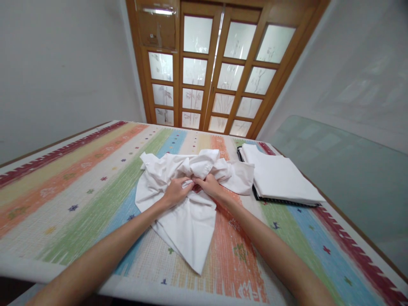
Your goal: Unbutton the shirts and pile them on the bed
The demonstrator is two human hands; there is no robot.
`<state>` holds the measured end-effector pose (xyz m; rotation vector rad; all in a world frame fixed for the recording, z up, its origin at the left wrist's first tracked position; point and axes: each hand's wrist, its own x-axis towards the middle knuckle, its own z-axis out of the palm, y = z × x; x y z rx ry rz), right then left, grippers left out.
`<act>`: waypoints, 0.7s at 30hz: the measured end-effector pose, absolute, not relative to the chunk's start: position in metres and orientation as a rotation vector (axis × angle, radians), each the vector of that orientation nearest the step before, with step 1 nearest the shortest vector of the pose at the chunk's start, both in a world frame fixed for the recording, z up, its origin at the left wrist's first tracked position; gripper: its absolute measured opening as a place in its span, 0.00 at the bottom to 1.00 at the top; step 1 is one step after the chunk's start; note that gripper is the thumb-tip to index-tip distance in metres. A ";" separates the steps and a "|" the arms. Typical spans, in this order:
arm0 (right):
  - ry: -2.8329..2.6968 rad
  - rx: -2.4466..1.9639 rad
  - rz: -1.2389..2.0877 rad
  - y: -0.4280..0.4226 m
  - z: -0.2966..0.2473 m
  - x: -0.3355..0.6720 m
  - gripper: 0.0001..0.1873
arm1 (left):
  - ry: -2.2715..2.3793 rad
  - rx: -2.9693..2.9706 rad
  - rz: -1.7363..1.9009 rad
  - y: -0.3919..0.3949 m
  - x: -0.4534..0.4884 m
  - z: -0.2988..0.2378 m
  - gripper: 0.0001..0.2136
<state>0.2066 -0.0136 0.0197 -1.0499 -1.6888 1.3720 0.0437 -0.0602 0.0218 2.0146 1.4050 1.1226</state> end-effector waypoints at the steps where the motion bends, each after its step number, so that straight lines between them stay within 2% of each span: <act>1: -1.692 -1.040 1.369 -0.014 0.019 0.207 0.08 | 1.409 2.006 1.133 -0.060 0.044 0.021 0.11; 9: -1.681 -1.016 1.305 -0.018 0.017 0.203 0.12 | 1.411 1.889 1.175 -0.062 0.046 0.025 0.12; 21: -1.711 -1.081 1.168 -0.023 0.016 0.193 0.17 | 1.420 1.685 1.350 -0.060 0.050 0.019 0.08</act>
